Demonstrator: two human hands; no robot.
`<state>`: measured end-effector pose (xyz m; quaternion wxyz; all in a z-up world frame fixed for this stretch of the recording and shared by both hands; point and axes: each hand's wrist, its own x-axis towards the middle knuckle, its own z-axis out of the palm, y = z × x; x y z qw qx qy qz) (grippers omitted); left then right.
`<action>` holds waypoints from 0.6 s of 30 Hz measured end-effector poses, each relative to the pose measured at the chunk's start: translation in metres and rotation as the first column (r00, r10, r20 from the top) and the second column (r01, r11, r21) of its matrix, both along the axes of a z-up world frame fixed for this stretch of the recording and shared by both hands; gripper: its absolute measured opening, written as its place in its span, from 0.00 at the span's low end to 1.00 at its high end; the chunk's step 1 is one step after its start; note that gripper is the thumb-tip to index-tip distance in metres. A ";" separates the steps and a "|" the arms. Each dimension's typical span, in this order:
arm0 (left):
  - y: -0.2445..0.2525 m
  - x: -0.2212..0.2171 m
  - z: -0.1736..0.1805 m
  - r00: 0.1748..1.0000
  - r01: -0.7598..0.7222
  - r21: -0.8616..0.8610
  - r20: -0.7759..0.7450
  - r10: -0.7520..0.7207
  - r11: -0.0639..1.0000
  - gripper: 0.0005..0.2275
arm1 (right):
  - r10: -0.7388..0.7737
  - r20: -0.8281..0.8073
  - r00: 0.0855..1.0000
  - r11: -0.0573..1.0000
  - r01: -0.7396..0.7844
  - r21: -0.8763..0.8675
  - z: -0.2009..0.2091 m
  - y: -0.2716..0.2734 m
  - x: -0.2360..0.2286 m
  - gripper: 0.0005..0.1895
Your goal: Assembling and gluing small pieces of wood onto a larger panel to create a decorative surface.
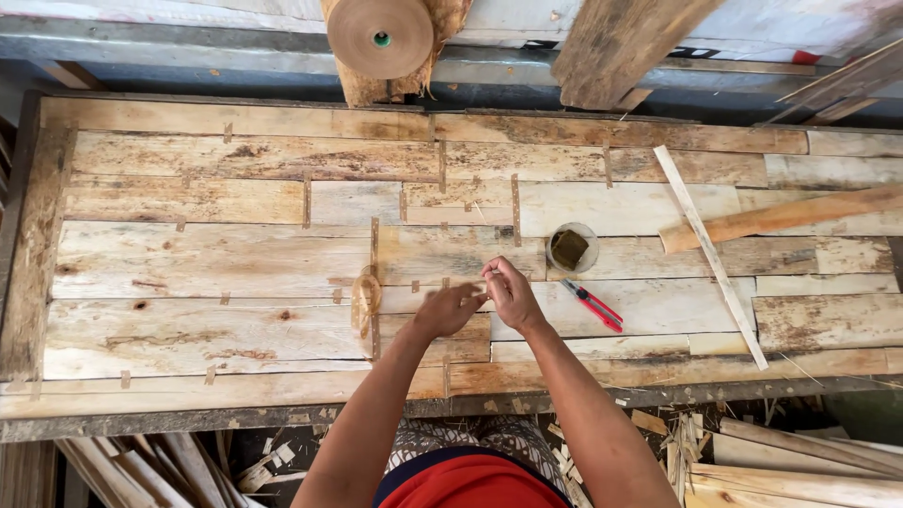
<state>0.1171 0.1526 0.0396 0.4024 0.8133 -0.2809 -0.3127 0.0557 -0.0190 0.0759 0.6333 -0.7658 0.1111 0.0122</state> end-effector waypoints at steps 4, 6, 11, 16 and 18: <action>-0.011 -0.008 -0.023 0.907 0.019 0.000 -0.420 -0.017 1.000 0.17 | -0.053 0.059 0.997 0.983 0.063 -0.174 0.004 -0.021 -0.009 0.07; -0.013 -0.021 -0.059 0.949 -0.041 -0.121 -0.316 0.001 0.992 0.18 | -0.112 0.066 0.991 0.984 0.120 -0.129 -0.007 -0.033 -0.023 0.07; -0.050 -0.036 -0.054 0.939 -0.204 -0.104 -0.301 0.164 0.974 0.17 | -0.264 0.152 0.952 0.950 0.284 -0.131 0.004 -0.044 -0.033 0.33; -0.103 -0.045 -0.047 0.903 -0.224 -0.128 -0.401 0.156 0.966 0.18 | -0.238 -0.173 0.956 0.931 0.275 0.242 -0.055 -0.085 -0.055 0.23; -0.122 -0.049 -0.054 0.945 -0.146 -0.204 -0.319 0.075 0.968 0.17 | -0.209 -0.169 0.963 0.910 0.254 0.327 -0.059 -0.097 -0.060 0.14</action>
